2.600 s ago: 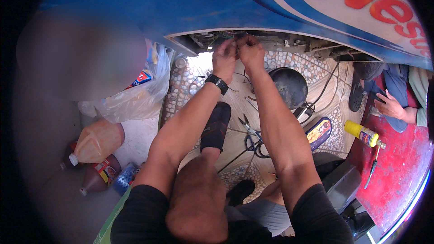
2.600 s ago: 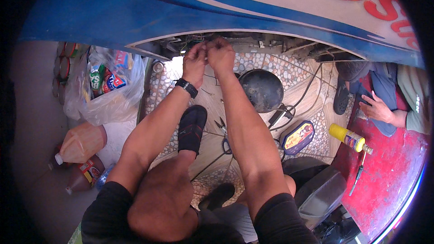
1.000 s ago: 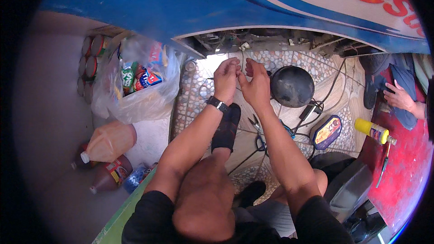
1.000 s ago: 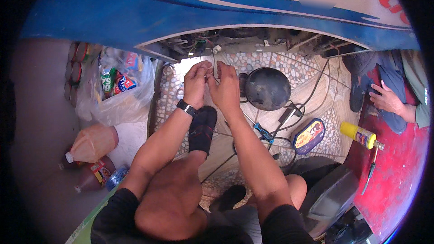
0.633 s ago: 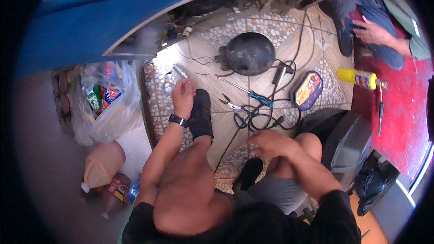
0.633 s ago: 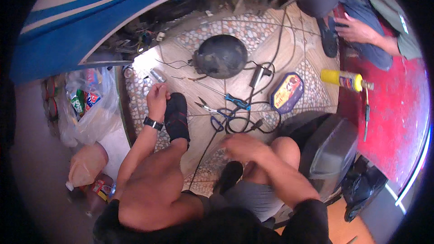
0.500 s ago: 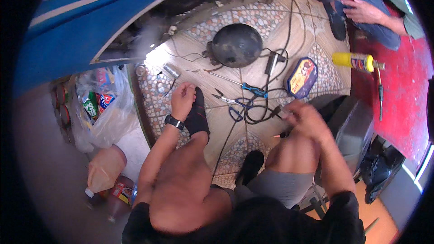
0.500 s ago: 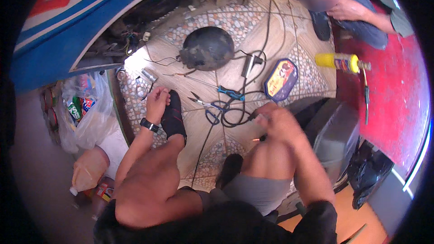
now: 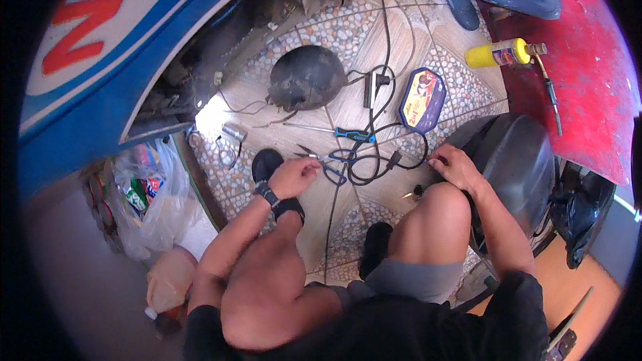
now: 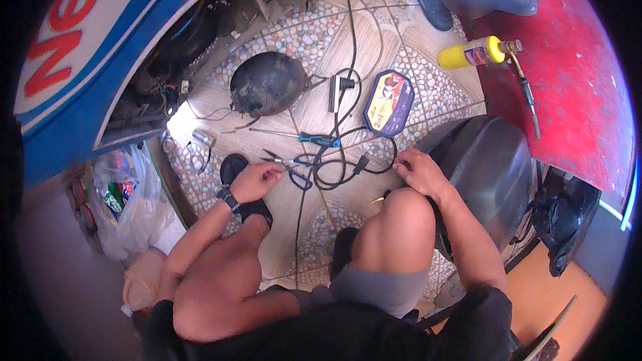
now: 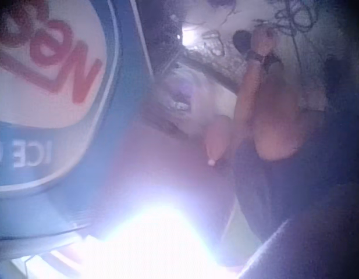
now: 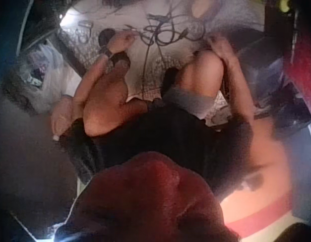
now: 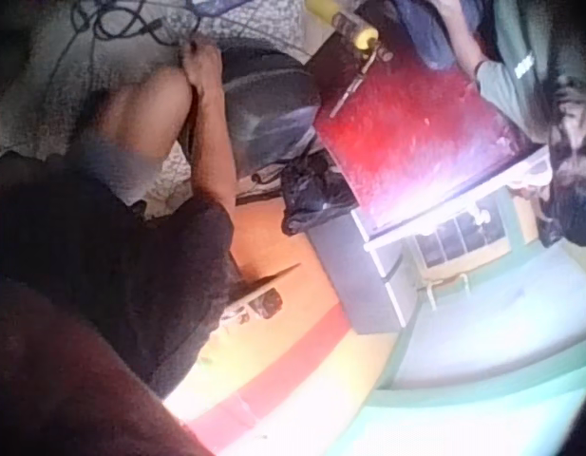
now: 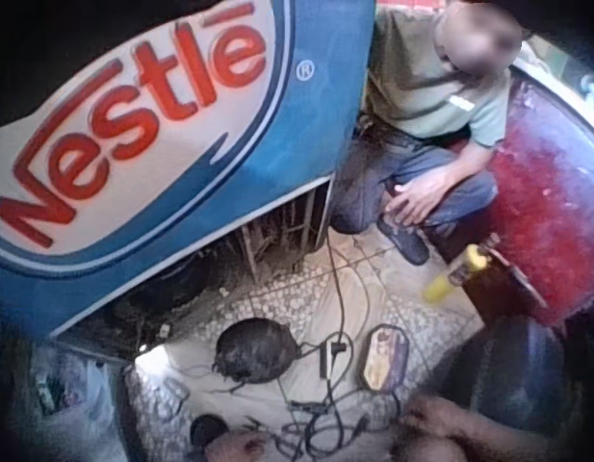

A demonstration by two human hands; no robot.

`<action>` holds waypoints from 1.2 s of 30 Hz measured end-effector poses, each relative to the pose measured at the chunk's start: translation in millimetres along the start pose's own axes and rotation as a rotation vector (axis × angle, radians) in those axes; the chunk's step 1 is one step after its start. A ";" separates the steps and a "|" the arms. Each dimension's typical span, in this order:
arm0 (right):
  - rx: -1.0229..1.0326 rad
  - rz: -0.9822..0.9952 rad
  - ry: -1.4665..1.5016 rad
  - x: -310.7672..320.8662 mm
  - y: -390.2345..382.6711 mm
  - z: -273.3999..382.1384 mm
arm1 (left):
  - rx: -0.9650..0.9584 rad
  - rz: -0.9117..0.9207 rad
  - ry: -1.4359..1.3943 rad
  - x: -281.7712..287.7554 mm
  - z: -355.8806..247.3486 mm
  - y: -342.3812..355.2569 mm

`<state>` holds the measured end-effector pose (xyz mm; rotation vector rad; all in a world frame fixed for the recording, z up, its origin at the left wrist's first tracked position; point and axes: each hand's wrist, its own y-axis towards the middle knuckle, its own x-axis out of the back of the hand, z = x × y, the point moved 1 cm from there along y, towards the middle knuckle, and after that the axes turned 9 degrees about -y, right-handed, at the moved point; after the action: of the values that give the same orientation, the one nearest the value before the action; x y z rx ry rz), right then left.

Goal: The person manipulates electrical wires and a compressor at the base of a refrigeration unit. They use wire cutters to strip and join wires, handle a black compressor unit by hand, and move a plastic housing component.

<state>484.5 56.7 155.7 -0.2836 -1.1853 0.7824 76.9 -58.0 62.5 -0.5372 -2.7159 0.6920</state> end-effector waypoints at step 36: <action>-0.829 -0.100 0.327 -133.9 64.2 27.4 | -0.066 -0.231 -0.781 -82.1 -47.8 229.4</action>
<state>413.4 6.3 32.4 -0.9873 -1.1467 0.1068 231.8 113.6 -27.9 0.0781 -3.4411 0.8885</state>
